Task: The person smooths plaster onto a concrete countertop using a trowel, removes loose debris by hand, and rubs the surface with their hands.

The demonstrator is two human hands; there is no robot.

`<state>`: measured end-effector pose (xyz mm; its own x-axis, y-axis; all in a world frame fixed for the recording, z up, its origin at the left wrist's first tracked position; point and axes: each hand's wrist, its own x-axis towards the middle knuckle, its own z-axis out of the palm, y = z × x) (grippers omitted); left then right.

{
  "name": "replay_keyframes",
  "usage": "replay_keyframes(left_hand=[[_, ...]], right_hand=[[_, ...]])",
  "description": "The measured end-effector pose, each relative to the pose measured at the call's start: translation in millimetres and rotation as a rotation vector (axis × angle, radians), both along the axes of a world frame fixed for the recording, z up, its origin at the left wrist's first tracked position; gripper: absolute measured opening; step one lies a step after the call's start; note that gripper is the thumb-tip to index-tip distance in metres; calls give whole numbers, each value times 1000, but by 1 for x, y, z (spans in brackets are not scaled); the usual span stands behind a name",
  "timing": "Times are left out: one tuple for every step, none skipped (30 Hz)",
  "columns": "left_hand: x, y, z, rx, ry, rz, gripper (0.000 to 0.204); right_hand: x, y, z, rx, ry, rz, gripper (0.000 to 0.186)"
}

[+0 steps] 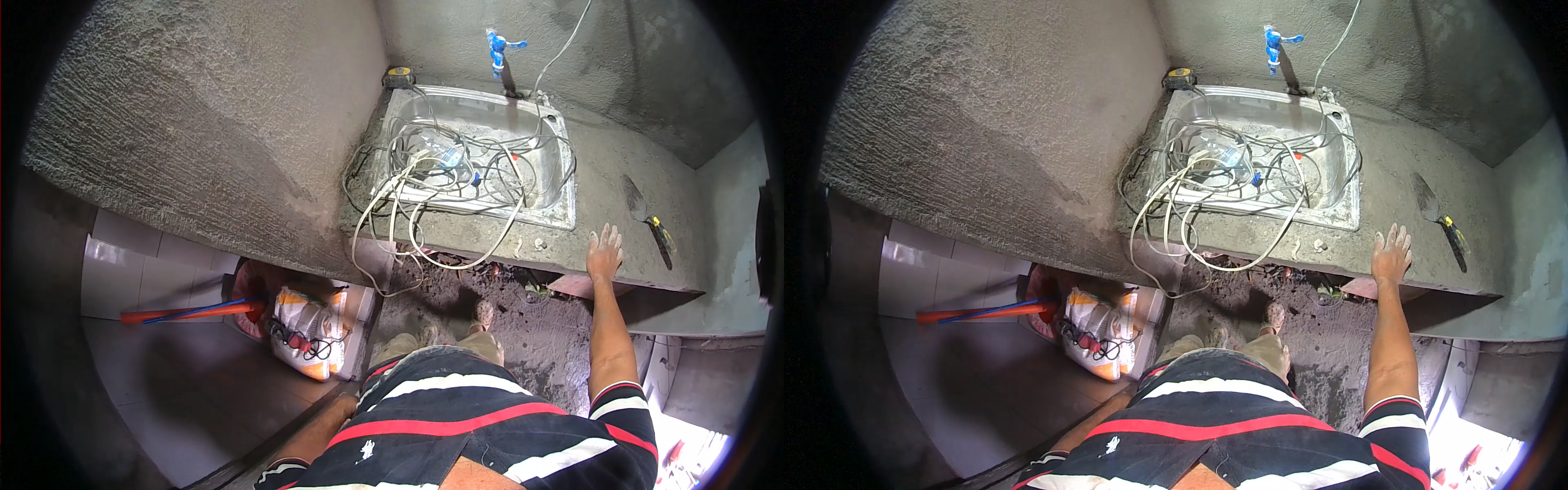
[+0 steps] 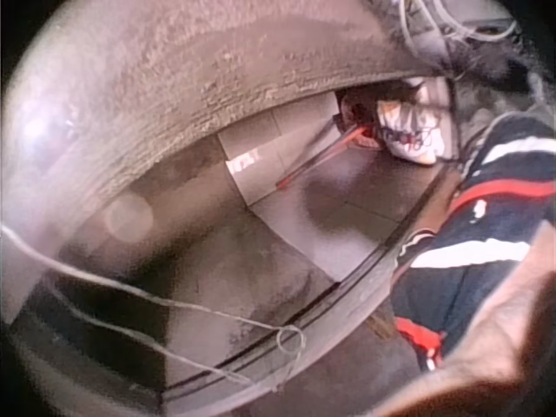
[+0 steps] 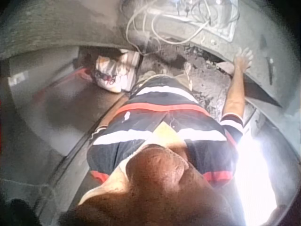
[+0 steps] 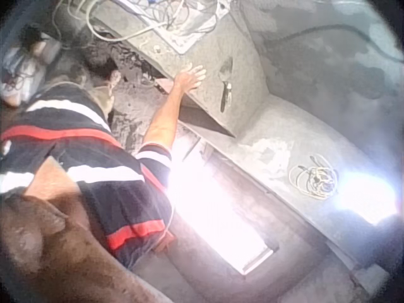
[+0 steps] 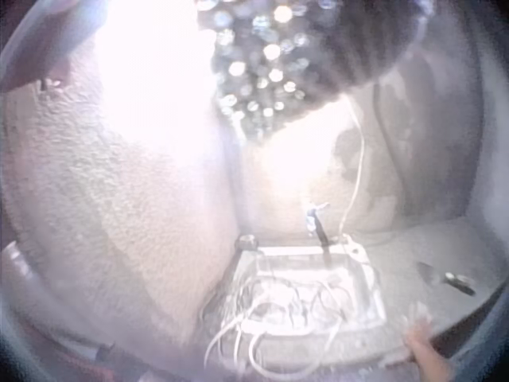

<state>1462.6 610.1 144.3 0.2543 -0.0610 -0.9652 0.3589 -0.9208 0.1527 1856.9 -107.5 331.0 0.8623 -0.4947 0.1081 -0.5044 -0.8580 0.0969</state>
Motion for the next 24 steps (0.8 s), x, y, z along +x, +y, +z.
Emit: replay_keyframes(left_hand=[[0, 0, 0, -1, 0, 0, 51], [-1, 0, -1, 0, 2, 2, 51], [-2, 2, 0, -2, 0, 1, 51], [-2, 1, -1, -3, 1, 3, 51], [-2, 2, -1, -5, -1, 3, 51], [-3, 2, -1, -10, 0, 5, 51], [-4, 2, 0, -10, 0, 6, 51], [-4, 2, 0, -10, -1, 6, 51], [-4, 2, 0, -11, -2, 10, 51], [-5, 3, 1, -10, -2, 8, 51], [-4, 2, 0, -11, -5, 10, 51], [-3, 2, 0, -14, -7, 8, 51], [-1, 3, -1, -17, -8, 6, 51], [1, 3, -2, -16, -8, -1, 51], [3, 3, -2, -18, -9, -2, 51], [4, 4, -2, -18, -8, -2, 51], [7, 4, -1, -17, -10, -8, 51], [9, 5, 0, -14, -10, -14, 51], [12, 5, 0, -14, -9, -20, 51], [13, 6, 1, -8, -6, -20, 51], [14, 6, 1, -5, -5, -24, 51], [16, 6, 0, -7, -5, -30, 51], [19, 7, -1, -8, -7, -32, 51], [20, 8, -1, -7, -7, -39, 51]], right_hand=[[0, 0, 0, 1, 3, -1, 65], [0, 0, 0, 0, 2, 2, 65], [0, 0, -1, -1, -1, 5, 65], [0, 0, -1, -2, -4, 8, 64], [0, -1, -2, -3, -4, 10, 64], [0, -1, -3, -3, -6, 10, 64], [0, -2, -4, -4, -8, 11, 64], [0, -1, -4, -4, -7, 13, 64], [1, -1, -4, -1, -5, 12, 64], [1, -1, -5, 2, -3, 10, 64], [1, -3, -5, 0, -4, 8, 64], [0, -4, -5, -12, -7, 10, 64], [-1, -5, -5, -24, -9, 10, 64], [-2, -6, -4, -29, -9, -1, 64], [-1, -6, -4, -22, -5, 2, 65], [0, -5, -4, -17, -1, 3, 65], [1, -7, -7, -26, -2, -16, 65], [1, -7, -10, -26, -16, 2, 65], [0, -10, -11, -27, -30, 20, 65], [0, -9, -10, -31, -29, 6, 65], [2, -4, -7, 1, -32, 5, 65], [1, 0, -3, 34, -36, 5, 65], [1, 0, -3, 31, -36, -3, 65], [2, 1, -2, 35, -41, -2, 65]])
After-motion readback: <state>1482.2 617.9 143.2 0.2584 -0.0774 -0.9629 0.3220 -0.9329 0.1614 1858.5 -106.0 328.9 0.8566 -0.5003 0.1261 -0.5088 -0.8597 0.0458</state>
